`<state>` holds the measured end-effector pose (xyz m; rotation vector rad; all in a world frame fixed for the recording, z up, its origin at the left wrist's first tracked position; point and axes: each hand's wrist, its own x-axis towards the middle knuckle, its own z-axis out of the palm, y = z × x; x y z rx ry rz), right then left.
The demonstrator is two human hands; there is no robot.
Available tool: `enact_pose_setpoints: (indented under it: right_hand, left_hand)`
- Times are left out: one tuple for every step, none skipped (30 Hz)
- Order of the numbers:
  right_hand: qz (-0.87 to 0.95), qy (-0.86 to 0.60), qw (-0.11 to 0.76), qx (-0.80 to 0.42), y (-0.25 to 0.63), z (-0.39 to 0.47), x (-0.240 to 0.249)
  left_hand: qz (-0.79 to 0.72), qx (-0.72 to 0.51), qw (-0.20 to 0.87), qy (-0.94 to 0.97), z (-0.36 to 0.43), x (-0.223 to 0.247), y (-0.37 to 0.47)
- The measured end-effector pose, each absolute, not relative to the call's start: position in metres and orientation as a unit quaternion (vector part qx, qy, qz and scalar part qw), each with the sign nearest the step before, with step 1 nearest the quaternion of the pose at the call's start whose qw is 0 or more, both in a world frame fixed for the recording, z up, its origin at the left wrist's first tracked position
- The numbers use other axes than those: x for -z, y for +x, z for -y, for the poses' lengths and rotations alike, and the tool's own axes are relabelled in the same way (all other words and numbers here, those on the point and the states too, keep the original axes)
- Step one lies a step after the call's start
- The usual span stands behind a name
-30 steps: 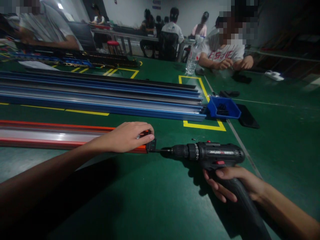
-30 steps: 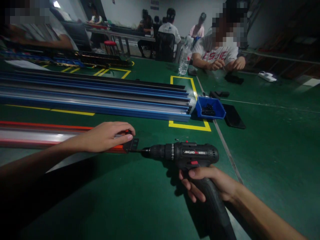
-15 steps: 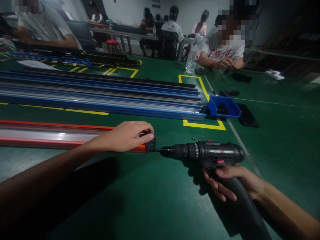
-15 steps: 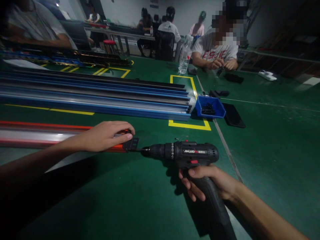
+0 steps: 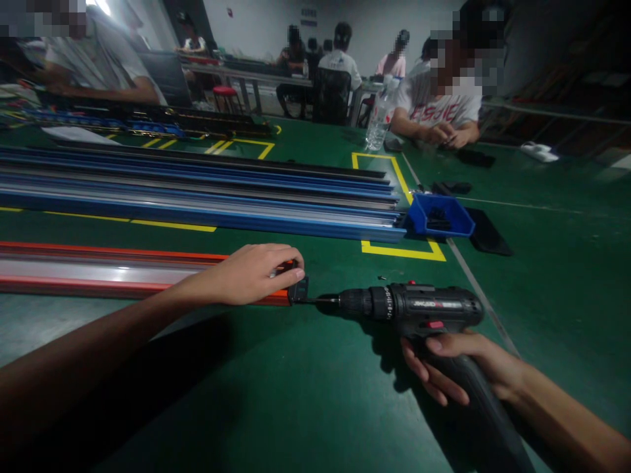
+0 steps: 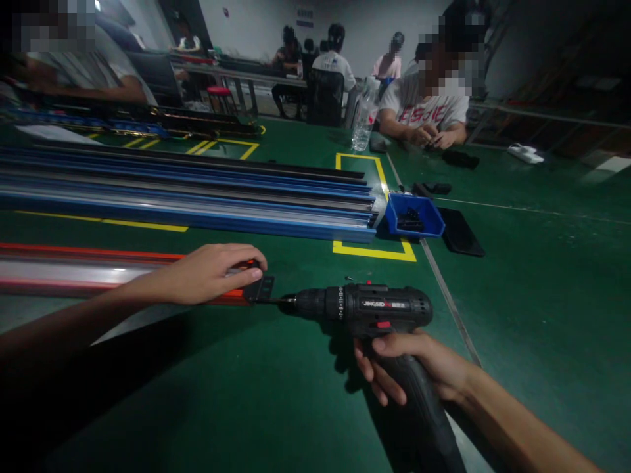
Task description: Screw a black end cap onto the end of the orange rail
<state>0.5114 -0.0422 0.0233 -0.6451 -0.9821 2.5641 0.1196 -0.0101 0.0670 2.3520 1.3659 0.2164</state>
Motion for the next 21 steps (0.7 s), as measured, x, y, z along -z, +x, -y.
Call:
enact_pose_setpoints:
  right_hand:
    - [0.346, -0.226, 0.161, -0.896, 0.5115, 0.0426, -0.0229]
    - [0.348, -0.226, 0.163, -0.895, 0.5116, 0.0430, -0.0224]
    - [0.349, -0.228, 0.164, -0.894, 0.5119, 0.0433, -0.0217]
    - [0.349, -0.230, 0.168, -0.893, 0.5121, 0.0437, -0.0210]
    - [0.350, -0.231, 0.172, -0.892, 0.5124, 0.0440, -0.0202]
    - [0.350, -0.232, 0.175, -0.891, 0.5128, 0.0442, -0.0195]
    - [0.350, -0.233, 0.177, -0.890, 0.5130, 0.0443, -0.0189]
    - [0.350, -0.235, 0.178, -0.889, 0.5133, 0.0444, -0.0185]
    - [0.349, -0.238, 0.179, -0.889, 0.5136, 0.0444, -0.0181]
    - [0.347, -0.243, 0.178, -0.888, 0.5138, 0.0443, -0.0180]
    - [0.344, -0.249, 0.176, -0.888, 0.5140, 0.0443, -0.0179]
    - [0.340, -0.255, 0.176, -0.888, 0.5142, 0.0443, -0.0179]
    - [0.338, -0.258, 0.175, -0.888, 0.5144, 0.0444, -0.0180]
    - [0.335, -0.259, 0.173, -0.889, 0.5146, 0.0445, -0.0181]
    - [0.334, -0.259, 0.172, -0.890, 0.5148, 0.0446, -0.0183]
    - [0.333, -0.258, 0.171, -0.891, 0.5150, 0.0448, -0.0184]
    - [0.333, -0.256, 0.171, -0.891, 0.5153, 0.0450, -0.0185]
    - [0.334, -0.255, 0.171, -0.891, 0.5155, 0.0453, -0.0187]
    - [0.334, -0.256, 0.171, -0.891, 0.5158, 0.0455, -0.0187]
    - [0.334, -0.257, 0.171, -0.891, 0.5161, 0.0458, -0.0187]
    - [0.333, -0.259, 0.171, -0.890, 0.5164, 0.0460, -0.0187]
  left_hand:
    - [-0.490, -0.079, 0.205, 0.844, 0.0101, -0.0672, 0.1195]
    - [-0.489, -0.080, 0.206, 0.844, 0.0102, -0.0673, 0.1194]
    - [-0.489, -0.080, 0.207, 0.843, 0.0102, -0.0675, 0.1193]
    - [-0.489, -0.080, 0.208, 0.843, 0.0102, -0.0676, 0.1193]
    - [-0.489, -0.078, 0.208, 0.843, 0.0102, -0.0677, 0.1193]
    - [-0.489, -0.077, 0.209, 0.843, 0.0102, -0.0678, 0.1193]
    - [-0.489, -0.076, 0.208, 0.843, 0.0101, -0.0679, 0.1194]
    - [-0.489, -0.075, 0.207, 0.844, 0.0100, -0.0678, 0.1195]
    - [-0.489, -0.075, 0.205, 0.844, 0.0100, -0.0678, 0.1196]
    - [-0.490, -0.074, 0.203, 0.845, 0.0099, -0.0678, 0.1198]
    - [-0.490, -0.074, 0.201, 0.845, 0.0099, -0.0678, 0.1199]
    - [-0.491, -0.073, 0.200, 0.845, 0.0099, -0.0677, 0.1200]
    - [-0.492, -0.072, 0.200, 0.844, 0.0099, -0.0677, 0.1200]
    - [-0.492, -0.071, 0.201, 0.844, 0.0100, -0.0675, 0.1199]
    - [-0.493, -0.071, 0.201, 0.844, 0.0100, -0.0673, 0.1197]
    - [-0.493, -0.072, 0.202, 0.843, 0.0100, -0.0669, 0.1193]
    - [-0.492, -0.074, 0.202, 0.843, 0.0100, -0.0665, 0.1190]
    - [-0.492, -0.076, 0.201, 0.844, 0.0100, -0.0661, 0.1186]
    - [-0.492, -0.078, 0.201, 0.844, 0.0099, -0.0656, 0.1183]
    - [-0.491, -0.079, 0.201, 0.844, 0.0098, -0.0653, 0.1180]
    - [-0.491, -0.080, 0.201, 0.844, 0.0097, -0.0650, 0.1179]
